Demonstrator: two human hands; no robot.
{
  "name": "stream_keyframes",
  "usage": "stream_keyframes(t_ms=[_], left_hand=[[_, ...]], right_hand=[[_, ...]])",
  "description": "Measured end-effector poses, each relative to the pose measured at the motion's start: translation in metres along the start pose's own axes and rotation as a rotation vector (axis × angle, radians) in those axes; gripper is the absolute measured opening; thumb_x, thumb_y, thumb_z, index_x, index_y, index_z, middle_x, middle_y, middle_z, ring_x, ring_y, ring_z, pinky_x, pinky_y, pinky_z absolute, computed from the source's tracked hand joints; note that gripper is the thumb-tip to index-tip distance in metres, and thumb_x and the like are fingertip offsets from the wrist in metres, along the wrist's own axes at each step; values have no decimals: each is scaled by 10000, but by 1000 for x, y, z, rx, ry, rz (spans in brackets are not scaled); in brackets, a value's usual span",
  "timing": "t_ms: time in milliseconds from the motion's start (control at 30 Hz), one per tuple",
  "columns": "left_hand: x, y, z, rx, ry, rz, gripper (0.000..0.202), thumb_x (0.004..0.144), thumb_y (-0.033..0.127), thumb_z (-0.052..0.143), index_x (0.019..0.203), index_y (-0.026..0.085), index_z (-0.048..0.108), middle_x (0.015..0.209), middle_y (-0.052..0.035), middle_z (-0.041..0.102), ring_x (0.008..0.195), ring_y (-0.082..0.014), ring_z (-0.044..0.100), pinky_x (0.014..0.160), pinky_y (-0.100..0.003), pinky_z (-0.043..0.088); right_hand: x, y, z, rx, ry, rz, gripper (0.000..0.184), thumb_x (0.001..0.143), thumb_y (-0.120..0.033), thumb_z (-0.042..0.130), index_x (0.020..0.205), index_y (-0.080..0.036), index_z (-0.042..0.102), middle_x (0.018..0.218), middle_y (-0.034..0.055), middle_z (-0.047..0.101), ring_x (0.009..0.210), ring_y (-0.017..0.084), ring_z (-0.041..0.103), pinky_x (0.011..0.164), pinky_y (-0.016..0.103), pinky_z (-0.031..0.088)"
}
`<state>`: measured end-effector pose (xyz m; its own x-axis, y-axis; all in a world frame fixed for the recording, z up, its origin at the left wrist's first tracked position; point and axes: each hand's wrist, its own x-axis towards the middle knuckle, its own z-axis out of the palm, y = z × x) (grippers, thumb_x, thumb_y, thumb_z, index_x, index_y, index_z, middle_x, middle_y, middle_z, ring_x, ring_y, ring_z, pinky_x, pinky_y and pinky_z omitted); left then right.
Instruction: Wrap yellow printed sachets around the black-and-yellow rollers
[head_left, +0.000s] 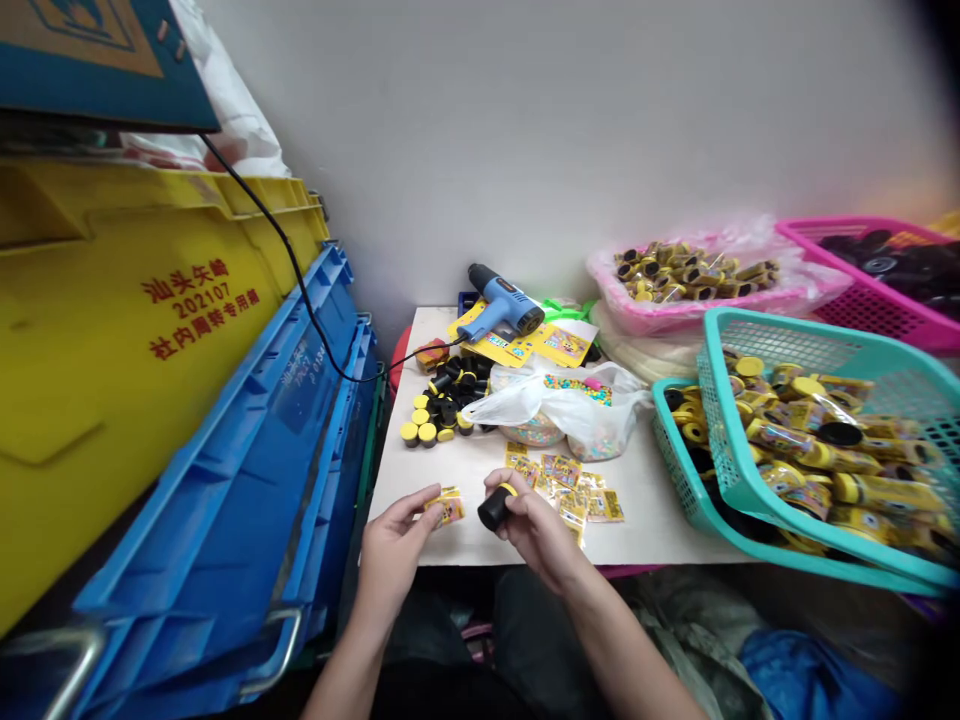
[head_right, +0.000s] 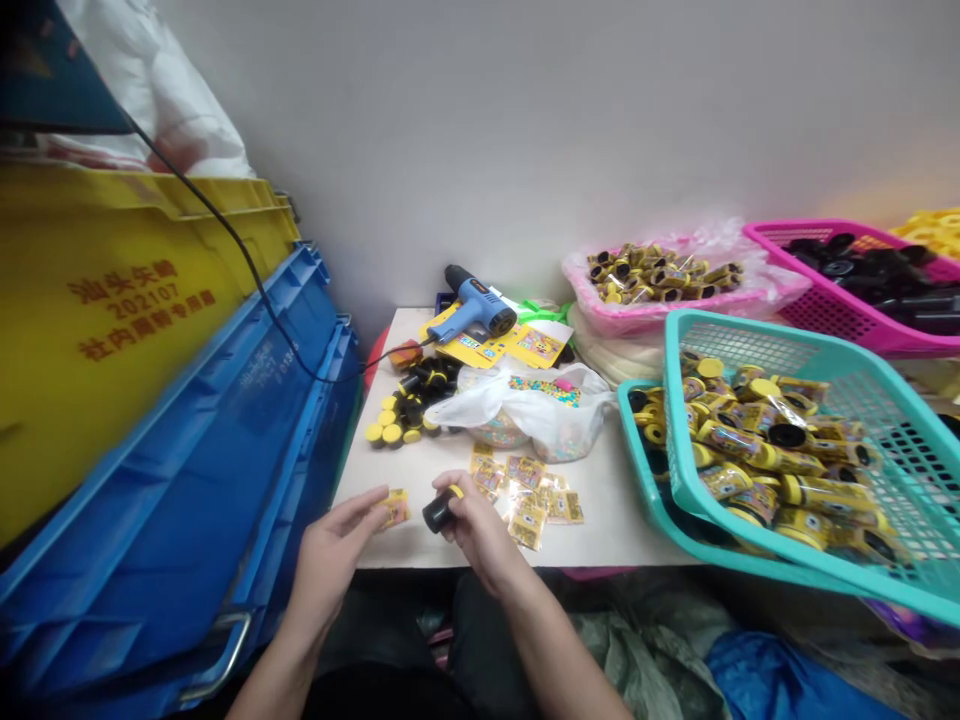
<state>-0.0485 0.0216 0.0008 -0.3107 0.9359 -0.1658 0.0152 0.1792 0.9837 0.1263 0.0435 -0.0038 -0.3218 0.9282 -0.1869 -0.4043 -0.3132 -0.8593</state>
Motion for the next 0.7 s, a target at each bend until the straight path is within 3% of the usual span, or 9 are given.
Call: stream_keyframes(t_ms=[167, 300, 467, 700], left_hand=[[-1, 9, 4, 62, -12, -14, 314, 605, 298, 760, 876, 140, 753, 802, -80, 763, 738, -238, 711, 669, -304, 584], [-3, 9, 3, 91, 51, 37, 213, 632, 308, 732, 778, 155, 765, 775, -70, 764, 698, -222, 701, 585, -268, 570], [-1, 0, 0, 2, 87, 127, 186, 647, 308, 721, 758, 165, 764, 801, -69, 766, 761, -243, 712, 699, -325, 590], [-1, 0, -4, 6, -80, 275, 97, 699, 266, 709, 738, 195, 761, 854, -65, 765, 833, -248, 712, 817, -375, 570]], right_hand=[[0, 0, -2, -13, 65, -97, 304, 708, -307, 661, 983, -224, 561, 918, 23, 569, 726, 137, 542, 678, 265, 449], [3, 5, -10, -6, 56, -77, 333, 698, -378, 724, 959, -195, 624, 824, 16, 598, 697, 125, 571, 646, 246, 450], [6, 12, -13, 61, 5, -47, 282, 701, -385, 733, 898, -193, 669, 780, 2, 626, 610, 91, 572, 601, 224, 447], [9, 12, -13, -73, -41, 0, 333, 690, -421, 730, 895, -167, 667, 700, -3, 617, 535, 94, 562, 545, 239, 444]])
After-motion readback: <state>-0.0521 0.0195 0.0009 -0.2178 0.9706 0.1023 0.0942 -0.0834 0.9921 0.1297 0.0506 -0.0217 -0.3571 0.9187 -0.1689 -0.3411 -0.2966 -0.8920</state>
